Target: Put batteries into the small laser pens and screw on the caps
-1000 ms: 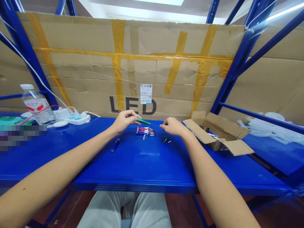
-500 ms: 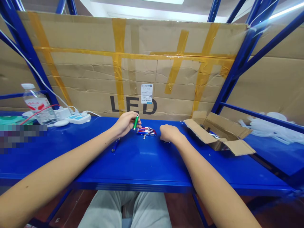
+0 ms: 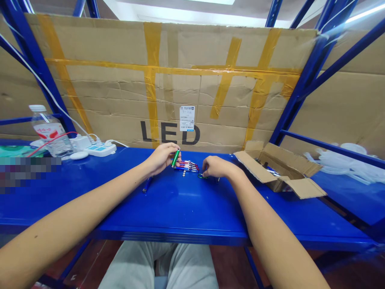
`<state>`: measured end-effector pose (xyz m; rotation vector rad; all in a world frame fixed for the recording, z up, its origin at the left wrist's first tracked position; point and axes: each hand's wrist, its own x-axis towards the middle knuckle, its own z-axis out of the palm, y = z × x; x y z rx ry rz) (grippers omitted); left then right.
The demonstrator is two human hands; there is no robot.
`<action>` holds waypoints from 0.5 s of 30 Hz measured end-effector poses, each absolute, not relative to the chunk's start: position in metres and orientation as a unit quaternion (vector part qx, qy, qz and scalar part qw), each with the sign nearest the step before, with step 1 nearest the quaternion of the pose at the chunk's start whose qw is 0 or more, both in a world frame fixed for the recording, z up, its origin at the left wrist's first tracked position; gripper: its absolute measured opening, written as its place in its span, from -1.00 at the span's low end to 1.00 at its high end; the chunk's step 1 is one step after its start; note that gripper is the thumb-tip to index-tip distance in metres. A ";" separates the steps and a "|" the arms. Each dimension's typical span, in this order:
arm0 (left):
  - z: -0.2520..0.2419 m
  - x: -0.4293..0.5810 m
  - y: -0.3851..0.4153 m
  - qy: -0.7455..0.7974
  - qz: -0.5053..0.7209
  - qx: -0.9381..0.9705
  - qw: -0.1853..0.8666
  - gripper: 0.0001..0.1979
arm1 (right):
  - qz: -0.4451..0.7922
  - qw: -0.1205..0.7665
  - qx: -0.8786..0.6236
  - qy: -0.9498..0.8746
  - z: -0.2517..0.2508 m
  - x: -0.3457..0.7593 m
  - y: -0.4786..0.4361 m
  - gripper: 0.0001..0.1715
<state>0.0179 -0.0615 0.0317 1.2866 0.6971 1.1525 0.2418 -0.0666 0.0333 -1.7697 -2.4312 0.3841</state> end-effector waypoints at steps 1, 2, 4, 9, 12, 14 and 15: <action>0.031 0.018 -0.061 0.303 0.494 0.557 0.596 -0.89 | 0.135 0.048 -0.587 -0.797 0.033 0.242 -0.067 -0.79; 0.031 0.018 -0.061 0.306 0.490 0.559 0.594 -0.90 | 0.142 0.037 -0.591 -0.793 0.032 0.241 -0.067 -0.81; 0.031 0.018 -0.060 0.315 0.486 0.564 0.589 -0.93 | 0.148 0.021 -0.594 -0.790 0.029 0.238 -0.067 -0.85; 0.031 0.020 -0.062 0.333 0.473 0.577 0.576 -0.96 | 0.175 0.021 -0.556 -0.813 0.026 0.240 -0.066 -0.91; 0.029 0.021 -0.063 0.352 0.449 0.604 0.556 -0.96 | 0.194 0.088 -0.489 -0.846 0.031 0.240 -0.069 -0.82; 0.025 0.022 -0.064 0.365 0.436 0.654 0.500 -0.96 | 0.222 0.169 -0.445 -0.851 0.036 0.234 -0.075 -0.75; 0.024 0.023 -0.064 0.364 0.432 0.686 0.458 -0.95 | 0.251 0.202 -0.430 -0.843 0.039 0.230 -0.079 -0.73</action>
